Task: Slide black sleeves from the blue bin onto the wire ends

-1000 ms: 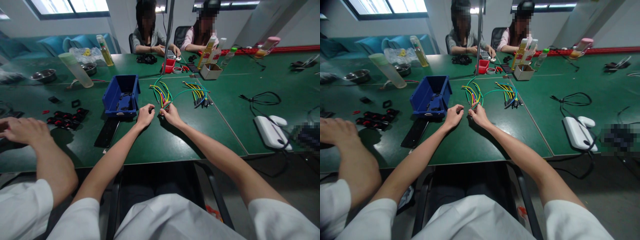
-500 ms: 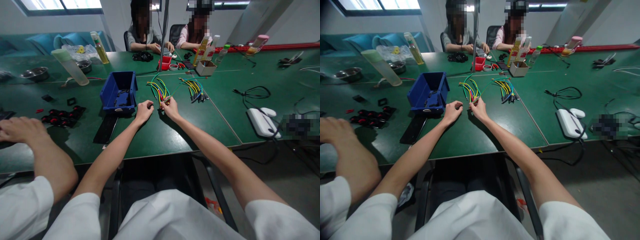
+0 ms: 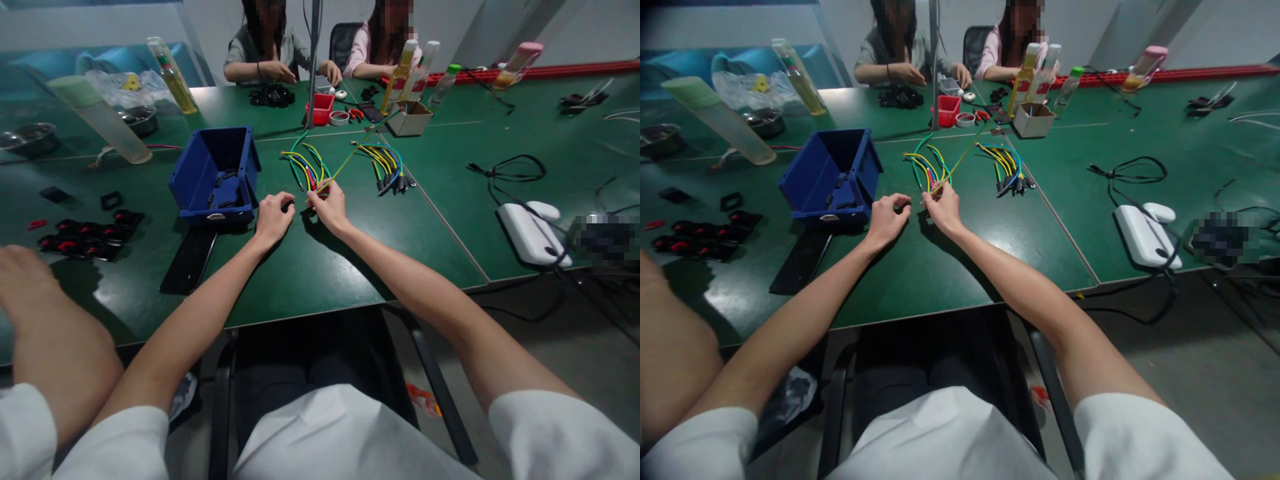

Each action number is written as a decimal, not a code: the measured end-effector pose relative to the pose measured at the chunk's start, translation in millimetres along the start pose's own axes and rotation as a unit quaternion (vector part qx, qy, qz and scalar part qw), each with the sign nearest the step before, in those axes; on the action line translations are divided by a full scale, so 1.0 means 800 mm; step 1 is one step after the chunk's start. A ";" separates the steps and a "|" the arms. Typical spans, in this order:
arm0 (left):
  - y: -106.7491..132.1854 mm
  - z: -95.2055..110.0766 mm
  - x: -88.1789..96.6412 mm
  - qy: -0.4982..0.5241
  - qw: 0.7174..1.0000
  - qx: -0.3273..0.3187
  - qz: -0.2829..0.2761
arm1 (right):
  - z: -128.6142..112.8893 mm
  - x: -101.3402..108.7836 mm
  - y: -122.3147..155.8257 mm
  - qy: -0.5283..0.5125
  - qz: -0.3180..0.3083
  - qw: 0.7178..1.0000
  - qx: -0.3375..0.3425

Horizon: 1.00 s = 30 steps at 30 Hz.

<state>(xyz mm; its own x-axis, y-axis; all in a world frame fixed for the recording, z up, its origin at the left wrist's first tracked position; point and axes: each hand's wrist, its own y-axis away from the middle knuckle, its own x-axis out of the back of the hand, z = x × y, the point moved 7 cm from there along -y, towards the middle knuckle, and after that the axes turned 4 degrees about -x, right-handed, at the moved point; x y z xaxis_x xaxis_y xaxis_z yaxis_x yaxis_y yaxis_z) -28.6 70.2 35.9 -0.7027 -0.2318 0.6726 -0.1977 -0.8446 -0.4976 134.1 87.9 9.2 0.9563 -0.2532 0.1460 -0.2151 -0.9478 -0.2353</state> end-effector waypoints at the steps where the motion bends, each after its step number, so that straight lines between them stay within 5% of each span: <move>1: 0.000 -0.001 0.000 0.001 1.000 0.005 0.001 | 0.000 -0.001 -0.001 -0.002 -0.005 1.000 0.000; 30: -0.002 -0.005 0.006 0.020 1.000 -0.008 0.015 | 0.002 -0.002 -0.002 -0.052 -0.033 0.998 -0.010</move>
<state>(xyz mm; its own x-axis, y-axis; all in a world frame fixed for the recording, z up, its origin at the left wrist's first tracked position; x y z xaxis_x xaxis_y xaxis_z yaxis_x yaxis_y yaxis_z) -34.2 72.5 38.2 -0.7354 -0.2369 0.6348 -0.1874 -0.8292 -0.5266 133.0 90.2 8.0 0.9835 -0.1705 0.0600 -0.1547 -0.9656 -0.2091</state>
